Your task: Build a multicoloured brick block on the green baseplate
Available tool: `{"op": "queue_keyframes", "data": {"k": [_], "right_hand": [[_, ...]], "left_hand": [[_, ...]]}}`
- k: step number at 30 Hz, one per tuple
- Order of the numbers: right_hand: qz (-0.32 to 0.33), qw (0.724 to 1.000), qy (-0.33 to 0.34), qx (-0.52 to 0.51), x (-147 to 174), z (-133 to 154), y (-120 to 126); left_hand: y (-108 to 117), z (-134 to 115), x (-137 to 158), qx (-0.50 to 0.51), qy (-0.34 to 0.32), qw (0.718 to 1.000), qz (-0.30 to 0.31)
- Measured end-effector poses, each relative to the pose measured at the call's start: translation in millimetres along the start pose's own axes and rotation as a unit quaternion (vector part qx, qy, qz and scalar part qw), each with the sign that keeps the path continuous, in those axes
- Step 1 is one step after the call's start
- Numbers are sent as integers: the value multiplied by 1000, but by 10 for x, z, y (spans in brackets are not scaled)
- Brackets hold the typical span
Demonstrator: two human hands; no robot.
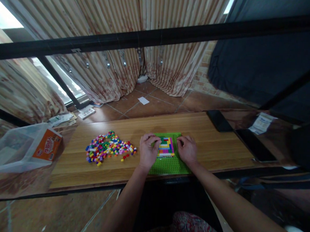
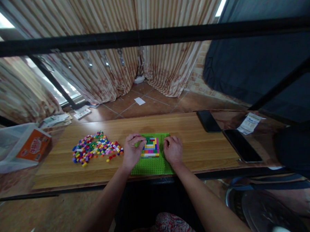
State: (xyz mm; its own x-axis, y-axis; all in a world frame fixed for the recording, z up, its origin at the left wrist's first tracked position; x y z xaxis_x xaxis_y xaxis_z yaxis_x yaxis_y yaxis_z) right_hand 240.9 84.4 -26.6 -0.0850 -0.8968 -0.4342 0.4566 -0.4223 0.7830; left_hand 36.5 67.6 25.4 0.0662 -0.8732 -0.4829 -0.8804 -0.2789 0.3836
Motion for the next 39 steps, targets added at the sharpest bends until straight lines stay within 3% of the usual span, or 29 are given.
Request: {"op": "queue_keyframes", "data": {"k": [11, 20, 26, 32, 39], "right_hand": [[-2, 1000, 2, 6, 5, 40, 41], [-2, 1000, 4, 6, 5, 24, 30], [-4, 1000, 8, 10, 9, 5, 16], [-4, 1000, 11, 16, 18, -28, -9], [-7, 999, 30, 23, 23, -89, -50]], "left_hand": [[-101, 173, 28, 36, 53, 998, -22], [-170, 326, -61, 119, 171, 978, -16], [-257, 383, -66, 195, 290, 937, 8], [-332, 362, -41, 232, 328, 916, 10], [-370, 384, -40, 210, 335, 918, 13]]}}
Point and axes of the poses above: each hand's wrist, its own x-axis away from the middle knuckle, its own y-axis out of the back of the hand, z = x × y, the point moved 5 cm from there along -x, towards the middle knuckle, and after that the axes turned 7 degrees about x, right-handed, at the moved point
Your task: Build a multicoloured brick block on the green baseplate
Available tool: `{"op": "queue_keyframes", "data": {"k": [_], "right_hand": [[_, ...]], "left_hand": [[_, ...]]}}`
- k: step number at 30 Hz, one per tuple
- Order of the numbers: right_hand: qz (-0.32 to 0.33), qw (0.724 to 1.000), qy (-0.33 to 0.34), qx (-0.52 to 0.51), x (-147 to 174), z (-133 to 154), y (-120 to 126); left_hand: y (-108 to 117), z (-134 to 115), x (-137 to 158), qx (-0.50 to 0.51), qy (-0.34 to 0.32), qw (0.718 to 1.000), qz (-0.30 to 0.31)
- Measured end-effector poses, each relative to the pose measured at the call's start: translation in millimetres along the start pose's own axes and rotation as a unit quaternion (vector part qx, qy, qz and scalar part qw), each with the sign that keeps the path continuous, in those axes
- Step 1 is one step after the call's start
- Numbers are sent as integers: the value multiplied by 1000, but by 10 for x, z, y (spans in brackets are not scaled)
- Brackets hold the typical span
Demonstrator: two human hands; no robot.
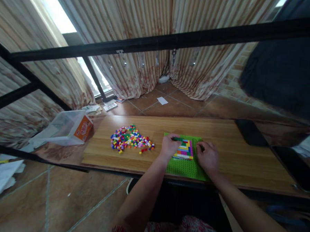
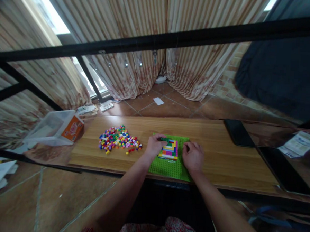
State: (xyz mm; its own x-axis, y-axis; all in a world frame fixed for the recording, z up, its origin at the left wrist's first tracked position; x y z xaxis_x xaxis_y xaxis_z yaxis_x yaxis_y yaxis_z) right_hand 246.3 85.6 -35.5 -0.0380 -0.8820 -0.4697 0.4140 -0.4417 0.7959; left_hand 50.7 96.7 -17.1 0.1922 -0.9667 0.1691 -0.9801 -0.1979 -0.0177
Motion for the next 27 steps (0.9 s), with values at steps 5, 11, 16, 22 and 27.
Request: {"op": "queue_keyframes", "data": {"k": [5, 11, 16, 22, 27], "right_hand": [[3, 1000, 6, 8, -1, -28, -22], [8, 1000, 16, 18, 0, -18, -7], [10, 1000, 14, 24, 5, -11, 16], [15, 999, 15, 35, 7, -28, 4], [17, 999, 13, 37, 5, -19, 21]], "left_hand": [[52, -52, 84, -2, -27, 1000, 2], [369, -152, 337, -34, -133, 989, -55], [1119, -113, 580, -107, -193, 965, -142], [1951, -68, 676, -325, -159, 902, -234], [2007, -94, 612, -416, -181, 867, -207]]}}
Point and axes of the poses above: each hand's wrist, its own x-axis away from the middle knuckle, its own y-axis out of the back of the hand, z = x × y, the point moved 5 cm from there along -x, towards the middle knuckle, and after that the axes turned 7 degrees about x, right-handed, at the moved point
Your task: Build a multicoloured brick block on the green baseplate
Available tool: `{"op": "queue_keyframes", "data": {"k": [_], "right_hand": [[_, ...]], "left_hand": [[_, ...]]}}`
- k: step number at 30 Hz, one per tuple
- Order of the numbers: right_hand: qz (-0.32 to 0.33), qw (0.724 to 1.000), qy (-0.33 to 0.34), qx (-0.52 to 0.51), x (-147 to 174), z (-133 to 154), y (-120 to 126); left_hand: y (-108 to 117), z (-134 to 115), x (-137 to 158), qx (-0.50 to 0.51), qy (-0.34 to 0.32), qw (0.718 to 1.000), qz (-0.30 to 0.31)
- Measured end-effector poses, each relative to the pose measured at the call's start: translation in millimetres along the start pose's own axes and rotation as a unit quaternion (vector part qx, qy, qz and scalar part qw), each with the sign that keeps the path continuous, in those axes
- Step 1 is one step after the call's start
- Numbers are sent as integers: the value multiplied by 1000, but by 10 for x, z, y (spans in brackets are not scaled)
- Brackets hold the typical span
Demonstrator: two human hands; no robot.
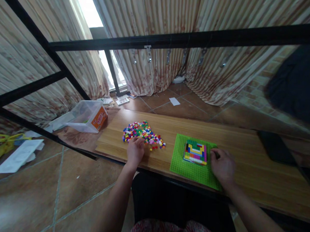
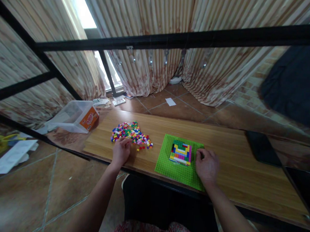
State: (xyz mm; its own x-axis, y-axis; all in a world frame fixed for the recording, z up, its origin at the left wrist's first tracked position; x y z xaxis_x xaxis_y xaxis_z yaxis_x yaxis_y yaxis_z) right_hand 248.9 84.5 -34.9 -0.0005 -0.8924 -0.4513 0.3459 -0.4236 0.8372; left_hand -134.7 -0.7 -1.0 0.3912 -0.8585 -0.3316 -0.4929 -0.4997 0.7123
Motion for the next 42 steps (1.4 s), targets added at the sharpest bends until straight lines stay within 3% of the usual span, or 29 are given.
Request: {"op": "queue_keyframes", "data": {"k": [7, 18, 22, 30, 42], "right_hand": [[6, 1000, -7, 6, 1, -13, -9], [-2, 1000, -17, -11, 3, -12, -26], [-1, 1000, -20, -21, -6, 15, -15], [-4, 999, -31, -40, -21, 68, 18], [-7, 998, -39, -49, -29, 76, 21]], "left_hand": [[-76, -11, -42, -31, -48, 998, 16], [-5, -60, -42, 23, -27, 999, -16], [-15, -260, 9, 123, 3, 992, -14], [-423, -872, 104, 326, 2, 939, 109], [-813, -1591, -3, 180, -136, 957, 182]]}}
Point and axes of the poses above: each hand's wrist, its own x-axis away from the middle knuckle, its own y-axis out of the back of the hand, z = x × y, the point moved 5 cm from there along -x, towards the middle knuckle, and after that the axes turned 7 degrees about x, right-handed, at the moved point
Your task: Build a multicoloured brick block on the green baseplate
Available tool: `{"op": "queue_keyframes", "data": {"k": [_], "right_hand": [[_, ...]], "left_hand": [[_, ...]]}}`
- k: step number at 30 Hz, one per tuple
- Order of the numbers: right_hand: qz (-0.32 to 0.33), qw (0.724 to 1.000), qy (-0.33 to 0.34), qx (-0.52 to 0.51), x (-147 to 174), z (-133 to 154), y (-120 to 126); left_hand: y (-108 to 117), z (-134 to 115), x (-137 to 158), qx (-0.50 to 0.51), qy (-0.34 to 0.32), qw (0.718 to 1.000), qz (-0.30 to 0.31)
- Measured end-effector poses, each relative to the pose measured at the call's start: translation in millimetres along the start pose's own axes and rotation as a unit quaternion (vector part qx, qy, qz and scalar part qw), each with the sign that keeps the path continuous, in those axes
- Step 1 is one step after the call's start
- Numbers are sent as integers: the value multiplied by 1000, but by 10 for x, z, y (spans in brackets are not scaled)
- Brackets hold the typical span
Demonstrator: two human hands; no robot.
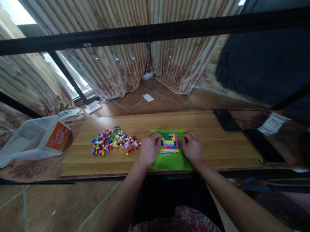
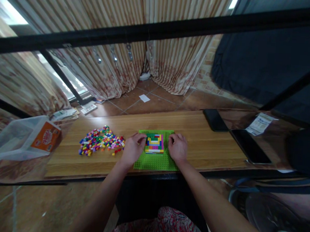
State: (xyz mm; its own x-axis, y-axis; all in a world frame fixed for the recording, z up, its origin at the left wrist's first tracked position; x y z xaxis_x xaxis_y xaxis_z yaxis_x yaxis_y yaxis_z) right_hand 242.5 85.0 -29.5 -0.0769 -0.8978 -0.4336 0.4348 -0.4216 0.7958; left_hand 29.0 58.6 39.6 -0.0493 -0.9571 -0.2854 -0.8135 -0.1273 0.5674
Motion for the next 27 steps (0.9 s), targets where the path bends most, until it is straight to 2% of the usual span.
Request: {"op": "queue_keyframes", "data": {"k": [7, 14, 20, 27], "right_hand": [[4, 1000, -5, -5, -7, 13, 17], [1, 1000, -7, -9, -4, 21, 22], [0, 1000, -13, -5, -5, 13, 10], [-3, 1000, -6, -5, -7, 15, 12]], "left_hand": [[-154, -87, -71, -134, 2, 990, 36], [-201, -135, -67, -215, 45, 974, 56], [-210, -82, -67, -209, 88, 972, 59], [-190, -48, -38, -170, 80, 982, 32]]}}
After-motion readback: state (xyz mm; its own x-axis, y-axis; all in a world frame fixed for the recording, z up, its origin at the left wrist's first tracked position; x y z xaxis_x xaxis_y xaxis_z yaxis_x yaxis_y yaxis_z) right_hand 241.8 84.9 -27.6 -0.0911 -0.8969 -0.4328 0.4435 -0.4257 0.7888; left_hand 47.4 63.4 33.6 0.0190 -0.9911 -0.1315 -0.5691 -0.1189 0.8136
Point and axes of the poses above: each hand's wrist, its own x-axis away from the middle knuckle, its own y-axis out of the back of the hand, z = x × y, the point moved 5 cm from there along -x, towards the middle knuckle, and after that the axes turned 7 degrees about x, right-handed, at the moved point
